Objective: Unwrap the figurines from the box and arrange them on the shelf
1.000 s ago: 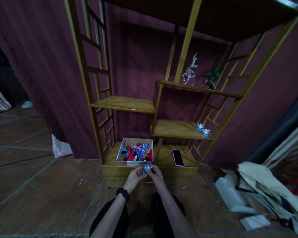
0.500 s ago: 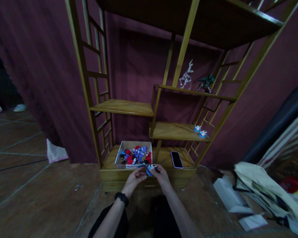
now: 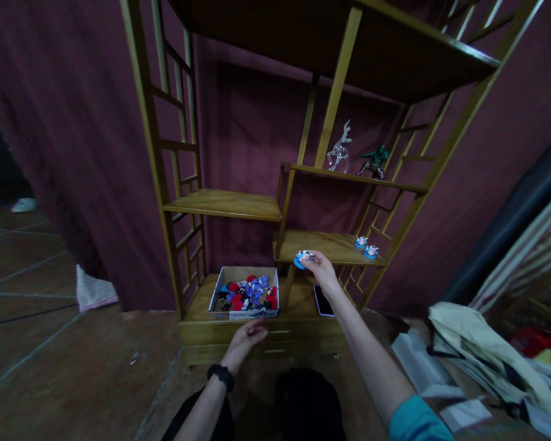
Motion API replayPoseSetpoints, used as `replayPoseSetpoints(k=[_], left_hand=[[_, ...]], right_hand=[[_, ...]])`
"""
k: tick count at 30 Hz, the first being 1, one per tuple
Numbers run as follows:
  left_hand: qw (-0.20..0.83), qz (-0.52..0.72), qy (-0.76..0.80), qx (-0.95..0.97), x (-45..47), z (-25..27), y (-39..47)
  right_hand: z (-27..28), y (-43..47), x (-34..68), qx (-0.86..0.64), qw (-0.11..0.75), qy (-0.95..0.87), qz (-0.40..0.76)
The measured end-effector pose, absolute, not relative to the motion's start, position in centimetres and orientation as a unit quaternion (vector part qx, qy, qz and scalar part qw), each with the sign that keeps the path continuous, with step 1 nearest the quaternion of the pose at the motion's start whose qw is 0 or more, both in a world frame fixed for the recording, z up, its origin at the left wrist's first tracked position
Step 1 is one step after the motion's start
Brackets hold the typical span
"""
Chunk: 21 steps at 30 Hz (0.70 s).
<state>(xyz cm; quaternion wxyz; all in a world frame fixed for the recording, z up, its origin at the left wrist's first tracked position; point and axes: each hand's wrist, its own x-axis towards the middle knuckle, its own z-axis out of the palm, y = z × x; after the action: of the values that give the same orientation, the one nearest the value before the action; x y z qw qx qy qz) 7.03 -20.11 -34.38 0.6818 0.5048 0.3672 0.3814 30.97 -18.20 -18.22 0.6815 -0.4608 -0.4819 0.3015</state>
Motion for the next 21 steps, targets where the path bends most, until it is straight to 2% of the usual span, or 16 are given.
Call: replayPoseSetpoints(k=[6,21], left_hand=[[0.683,0.38,0.372,0.5,7.0,-34.5,-19.9],[0.696,0.356,0.369,0.502,6.9,-35.4,-19.3]], right_hand=[[-16.7,-13.2,32.7,-0.486,0.678,-0.484,0.266],[-18.0,-6.8,33.1,-0.55,0.629,-0.483,0.261]])
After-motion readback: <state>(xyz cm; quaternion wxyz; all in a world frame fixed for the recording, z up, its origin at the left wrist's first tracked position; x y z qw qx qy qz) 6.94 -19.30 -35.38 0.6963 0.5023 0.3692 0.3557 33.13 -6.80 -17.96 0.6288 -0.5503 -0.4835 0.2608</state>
